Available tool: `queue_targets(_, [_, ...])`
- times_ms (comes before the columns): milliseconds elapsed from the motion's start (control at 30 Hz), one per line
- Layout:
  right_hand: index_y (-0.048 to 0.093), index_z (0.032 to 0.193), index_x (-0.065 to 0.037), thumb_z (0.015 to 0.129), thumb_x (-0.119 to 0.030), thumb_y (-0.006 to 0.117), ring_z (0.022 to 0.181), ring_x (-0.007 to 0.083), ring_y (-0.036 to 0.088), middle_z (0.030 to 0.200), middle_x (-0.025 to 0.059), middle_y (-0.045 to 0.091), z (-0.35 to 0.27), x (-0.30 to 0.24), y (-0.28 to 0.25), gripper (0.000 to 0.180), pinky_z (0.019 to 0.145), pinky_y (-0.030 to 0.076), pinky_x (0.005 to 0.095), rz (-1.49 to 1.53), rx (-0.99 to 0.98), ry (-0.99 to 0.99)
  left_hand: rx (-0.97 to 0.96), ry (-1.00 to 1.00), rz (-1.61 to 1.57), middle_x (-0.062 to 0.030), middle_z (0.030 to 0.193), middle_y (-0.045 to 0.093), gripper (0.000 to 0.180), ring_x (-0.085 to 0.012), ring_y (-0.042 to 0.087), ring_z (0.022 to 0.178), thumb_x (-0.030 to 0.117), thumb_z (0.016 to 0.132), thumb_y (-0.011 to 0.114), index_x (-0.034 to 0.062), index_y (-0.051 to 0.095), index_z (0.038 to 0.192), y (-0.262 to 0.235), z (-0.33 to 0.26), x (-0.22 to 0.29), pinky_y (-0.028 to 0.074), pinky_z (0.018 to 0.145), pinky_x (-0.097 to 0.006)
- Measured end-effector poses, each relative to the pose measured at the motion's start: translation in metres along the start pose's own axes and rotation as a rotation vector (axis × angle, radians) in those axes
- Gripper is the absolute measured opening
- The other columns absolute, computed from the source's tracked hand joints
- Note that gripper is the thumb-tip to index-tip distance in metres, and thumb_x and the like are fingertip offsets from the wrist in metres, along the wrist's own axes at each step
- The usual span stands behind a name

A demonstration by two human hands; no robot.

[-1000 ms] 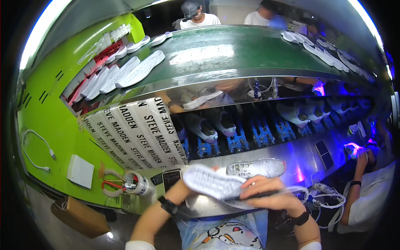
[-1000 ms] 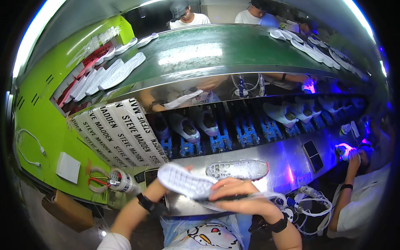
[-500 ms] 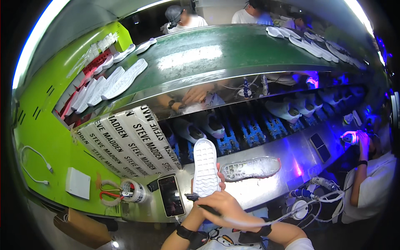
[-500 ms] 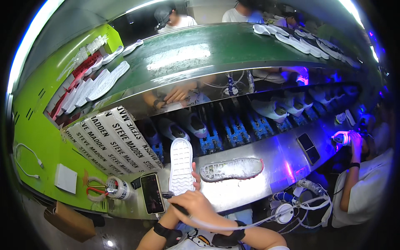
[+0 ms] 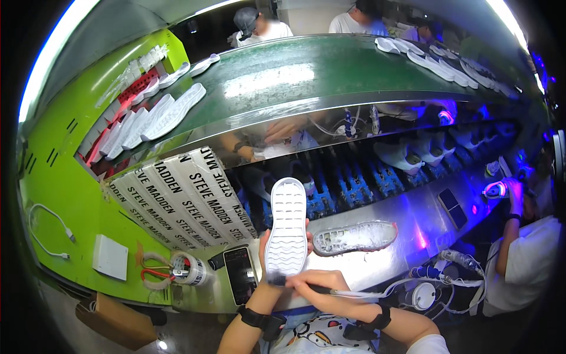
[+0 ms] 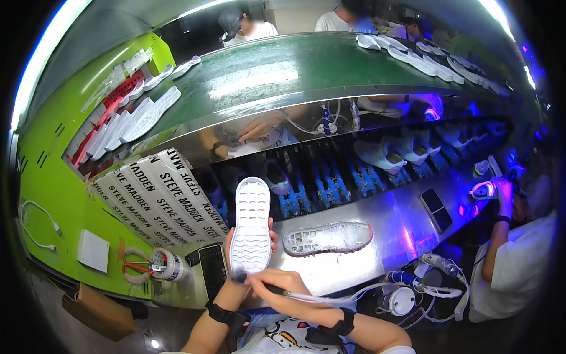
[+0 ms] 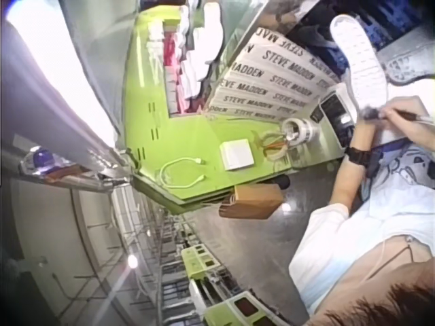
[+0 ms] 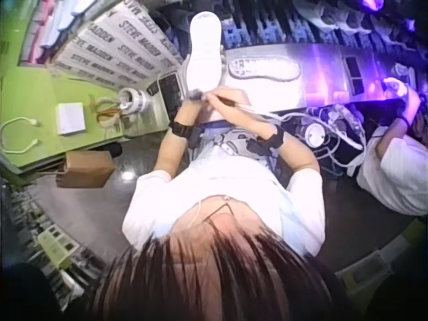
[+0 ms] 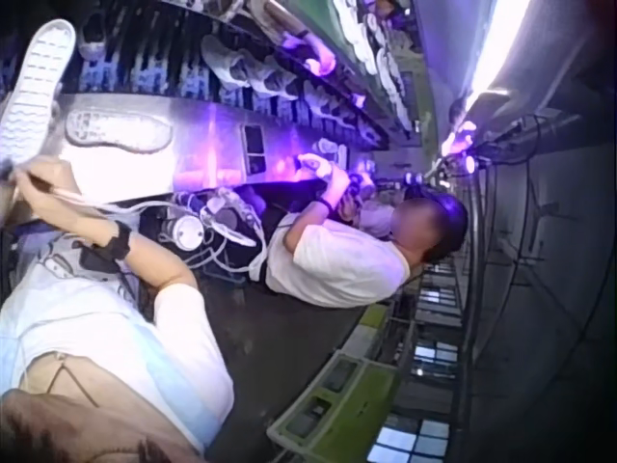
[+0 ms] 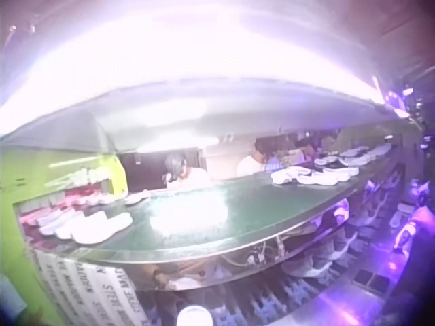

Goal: The person repeatedly picks up white shoe insoles from a conveyor belt, scrubs them with a brush, and places them back on the belt. The task is performed in a repetitive loop with multiple insoles moving along the line.

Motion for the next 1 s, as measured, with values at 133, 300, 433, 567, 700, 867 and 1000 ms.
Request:
queue_targets(133, [0.069,0.101,0.005,0.099,-0.015,0.052,0.068,0.0129,0.068,0.086,0.0094,0.071,0.007,-0.003,-0.019,0.025,0.066,0.054,0.0241,0.211,-0.176,0.325,0.013,-0.062,0.131,-0.0272,0.121,0.057,0.079,-0.0346,0.064,0.098,0.053,0.091,0.04,-0.0069,0.035,0.142,0.01,-0.002,0.007,0.054,0.089,-0.043])
queue_targets(300, [0.068,0.099,0.004,0.096,-0.01,0.055,0.073,0.0121,0.068,0.09,0.0103,0.07,0.005,-0.033,-0.024,0.019,0.07,0.054,0.024,-0.21,-0.235,0.063,-0.005,-0.191,0.245,-0.0312,0.132,0.049,0.079,-0.0408,0.057,0.108,0.047,0.084,0.05,-0.0067,0.037,0.141,0.018,0.002,0.01,0.05,0.094,-0.048])
queue_targets(433, [0.069,0.099,0.002,0.092,-0.007,0.059,0.077,0.0145,0.069,0.095,0.0117,0.069,0.004,-0.049,-0.035,0.015,0.071,0.054,0.0261,-0.29,-0.231,-0.155,0.017,-0.394,0.315,-0.0365,0.127,0.051,0.079,-0.0422,0.058,0.113,0.044,0.082,0.051,-0.0135,0.04,0.135,0.012,0.005,0.01,0.049,0.097,-0.045])
queue_targets(567, [0.064,0.093,0.002,0.085,-0.006,0.066,0.078,0.0301,0.066,0.088,0.0132,0.063,-0.009,-0.051,-0.021,0.011,0.07,0.053,0.0347,-0.547,-0.371,-0.446,0.013,-0.49,0.544,-0.0251,0.115,0.062,0.059,-0.0289,0.066,0.095,0.033,0.087,0.051,-0.0105,0.05,0.127,0.026,0.003,0.009,0.052,0.088,-0.034])
queue_targets(700, [0.064,0.089,0.001,0.083,-0.005,0.065,0.075,0.0289,0.066,0.087,0.0122,0.063,-0.011,-0.06,-0.032,0.01,0.066,0.053,0.0352,-0.499,-0.297,-0.411,-0.201,-0.044,1.261,-0.0131,0.126,0.057,0.036,-0.0226,0.056,0.117,0.012,0.095,0.046,-0.0002,0.054,0.128,0.076,-0.019,0.012,0.043,0.102,-0.032])
queue_targets(867, [0.063,0.079,-0.001,0.081,-0.005,0.063,0.065,0.0266,0.064,0.077,0.0094,0.062,-0.013,-0.053,-0.036,0.005,0.06,0.052,0.0364,-0.618,-0.353,-0.499,-0.251,-0.194,1.425,-0.0103,0.127,0.055,0.035,-0.0214,0.051,0.122,0.005,0.091,0.049,0.003,0.057,0.125,0.108,-0.016,0.01,0.038,0.104,-0.03])
queue_targets(1000, [0.066,0.087,-0.001,0.088,-0.008,0.061,0.065,0.0262,0.062,0.076,0.0099,0.062,-0.01,-0.063,-0.048,0.009,0.061,0.052,0.0351,-0.392,-0.264,-0.411,-0.289,-0.17,1.415,-0.0085,0.117,0.06,0.032,-0.0187,0.055,0.113,0.012,0.091,0.054,0.001,0.062,0.121,0.072,-0.002,0.009,0.041,0.097,-0.027])
Point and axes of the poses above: each hand's wrist, its own z-axis towards the middle knuckle, its own y-axis out of the palm, x = y × z, the point moved 4 cm from there along z, towards the middle knuckle
